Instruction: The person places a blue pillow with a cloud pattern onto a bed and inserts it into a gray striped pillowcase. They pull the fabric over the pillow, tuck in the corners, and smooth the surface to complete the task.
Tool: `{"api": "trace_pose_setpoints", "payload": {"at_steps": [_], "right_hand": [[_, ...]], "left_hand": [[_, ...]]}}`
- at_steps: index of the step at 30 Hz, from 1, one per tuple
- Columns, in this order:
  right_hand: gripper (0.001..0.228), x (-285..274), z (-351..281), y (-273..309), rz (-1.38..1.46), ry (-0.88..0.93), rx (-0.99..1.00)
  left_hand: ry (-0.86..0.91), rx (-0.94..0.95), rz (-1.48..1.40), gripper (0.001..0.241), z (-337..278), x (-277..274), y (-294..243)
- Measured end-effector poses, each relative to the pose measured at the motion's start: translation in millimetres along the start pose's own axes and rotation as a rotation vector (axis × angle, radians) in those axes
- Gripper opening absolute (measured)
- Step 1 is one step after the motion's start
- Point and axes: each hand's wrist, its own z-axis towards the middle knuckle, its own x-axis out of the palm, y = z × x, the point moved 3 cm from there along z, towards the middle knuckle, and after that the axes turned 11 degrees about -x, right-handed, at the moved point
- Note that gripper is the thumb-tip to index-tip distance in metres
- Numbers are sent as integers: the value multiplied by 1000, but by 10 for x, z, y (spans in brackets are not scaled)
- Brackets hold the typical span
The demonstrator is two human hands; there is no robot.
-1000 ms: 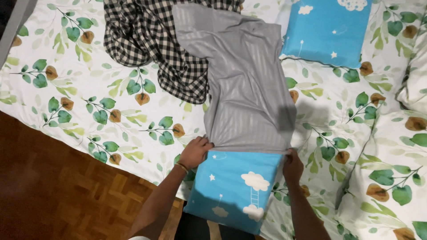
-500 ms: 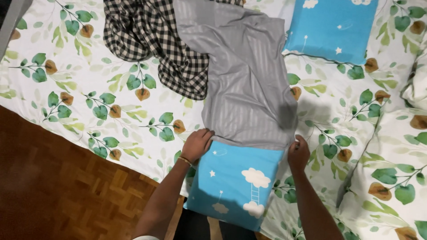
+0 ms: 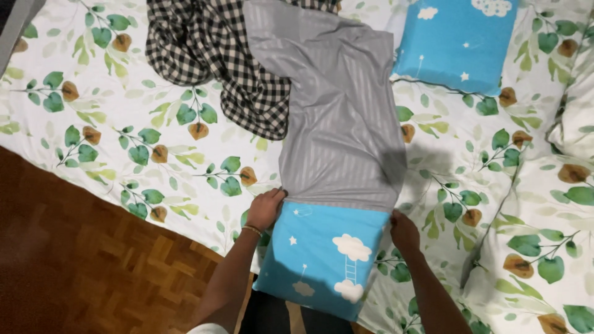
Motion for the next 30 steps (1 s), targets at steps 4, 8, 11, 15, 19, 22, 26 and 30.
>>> {"api": "trace_pose_setpoints", "payload": {"at_steps": [4,8,11,15,19,22,26,30], "right_hand": [[35,245,221,-113,227,-90,47],[37,200,154,104,1453,-212,483],[14,13,104,118,1004,-213,83],[29,-553,334,360,518,-295,-678],[12,-686,545,947,1414,-116,-249],[25,-1016,598,1644,1018,-150,-418],[34,-1600,265,2798,1012,-199,-613],[39,-1324,357,3269,1059,-213,-660]], "left_hand": [[22,-29,-45,9,24,-64,-30],[228,-193,-190,16,92,47,0],[169,-162,-228,29,94,-223,-165],[-265,-9,-345,56,50,-822,-602],[-286,68,-400,61,135,-940,-1003],[-284,-16,-834,55,115,-1354,-1121],[-365,-57,-1017,57,74,-2054,-1170],[-503,-137,-646,74,78,-2603,-1134]]}}
